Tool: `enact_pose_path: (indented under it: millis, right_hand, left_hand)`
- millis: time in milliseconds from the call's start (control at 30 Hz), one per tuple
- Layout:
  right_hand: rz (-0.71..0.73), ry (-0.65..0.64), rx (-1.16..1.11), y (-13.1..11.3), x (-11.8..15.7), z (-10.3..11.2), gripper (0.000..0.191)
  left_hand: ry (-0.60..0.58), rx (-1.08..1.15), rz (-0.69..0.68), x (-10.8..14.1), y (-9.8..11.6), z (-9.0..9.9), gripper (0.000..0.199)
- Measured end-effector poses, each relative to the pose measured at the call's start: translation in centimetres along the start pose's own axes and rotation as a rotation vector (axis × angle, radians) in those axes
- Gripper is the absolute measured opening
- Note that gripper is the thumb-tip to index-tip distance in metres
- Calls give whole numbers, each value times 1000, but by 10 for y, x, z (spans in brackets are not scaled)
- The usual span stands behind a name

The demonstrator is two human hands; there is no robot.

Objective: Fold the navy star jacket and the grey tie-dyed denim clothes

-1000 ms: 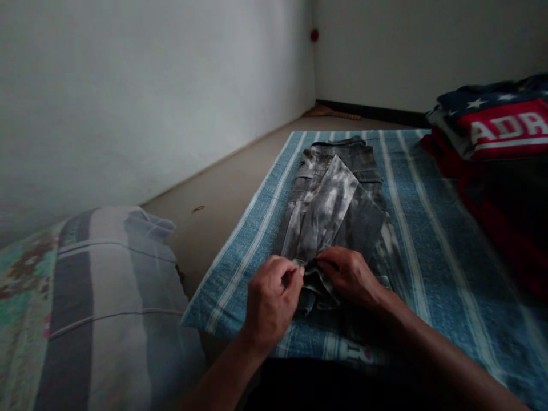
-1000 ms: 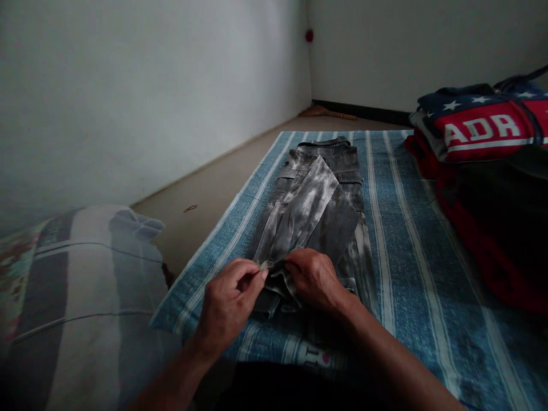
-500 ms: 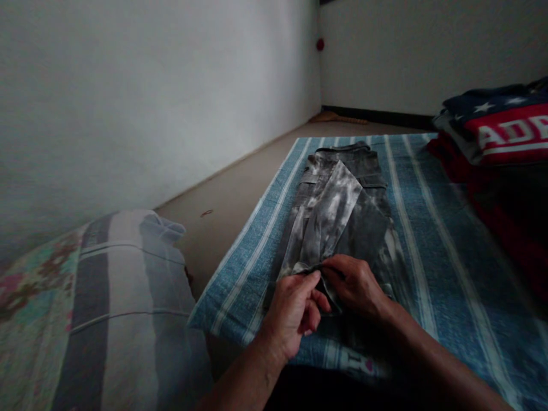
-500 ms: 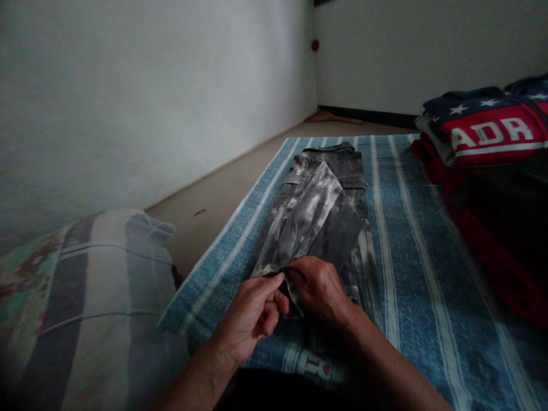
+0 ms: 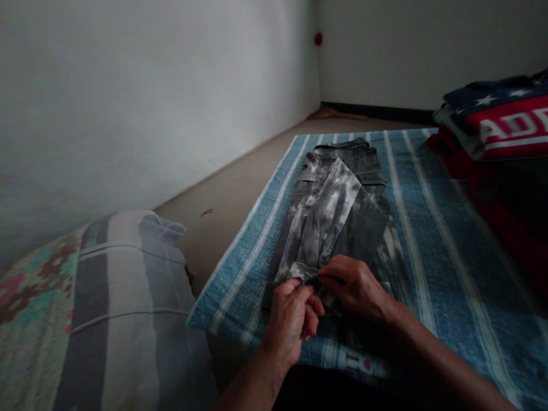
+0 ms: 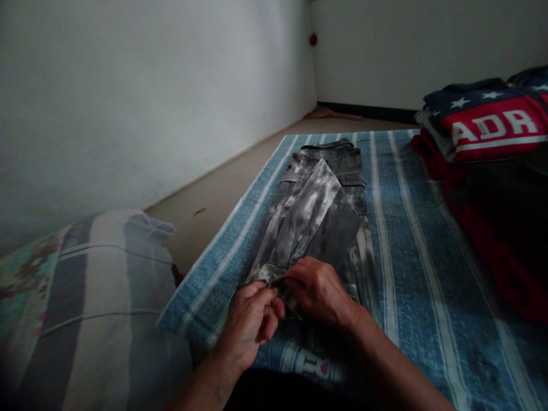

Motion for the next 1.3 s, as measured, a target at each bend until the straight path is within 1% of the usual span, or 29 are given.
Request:
enact_pose_path:
  millis: [100, 200, 300, 433, 500, 633, 700, 867, 1000, 1100, 1300]
  right_hand:
    - [-99, -33, -66, 2, -3, 3, 29]
    - [-171, -61, -89, 6, -6, 2, 25]
    - [-166, -100, -74, 9, -7, -3, 18]
    - [-130, -125, -21, 8, -7, -5, 19]
    - [-119, -131, 5, 6, -7, -6, 18]
    - [-135, -143, 18, 5, -8, -6, 14]
    - [-142, -149, 12, 5, -8, -7, 13]
    - [-156, -155, 25, 7, -9, -8, 11]
    - [-152, -168, 84, 4, -9, -9, 13]
    - [-141, -181, 126, 1, -10, -10, 13]
    - [-129, -185, 213, 1, -10, -13, 13]
  left_hand:
    - [-20, -18, -19, 2, 0, -2, 15]
    - [-30, -31, -30, 3, 1, -3, 14]
    - [-27, -30, -31, 4, 2, -3, 13]
    - [18, 31, -45, 9, 1, -1, 16]
    - [62, 92, -87, 14, 1, 0, 25]
    - [192, 229, -158, 28, -3, 6, 55]
    - [220, 267, -148, 32, -6, 7, 60]
    - [186, 258, -88, 27, -4, 5, 48]
    - [135, 175, -66, 19, -1, 5, 37]
    - [120, 122, -65, 15, 1, 6, 34]
    - [137, 137, -2, 10, -4, 7, 29]
Point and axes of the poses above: each hand's wrist, its own x-axis away from the middle knuckle, its own z-axis out of the back of the hand, y = z × x, the point moved 8 cm from there along -x, towards the middle knuckle, and after that the axes turned 13 degrees about -z, right-handed, at the moved point
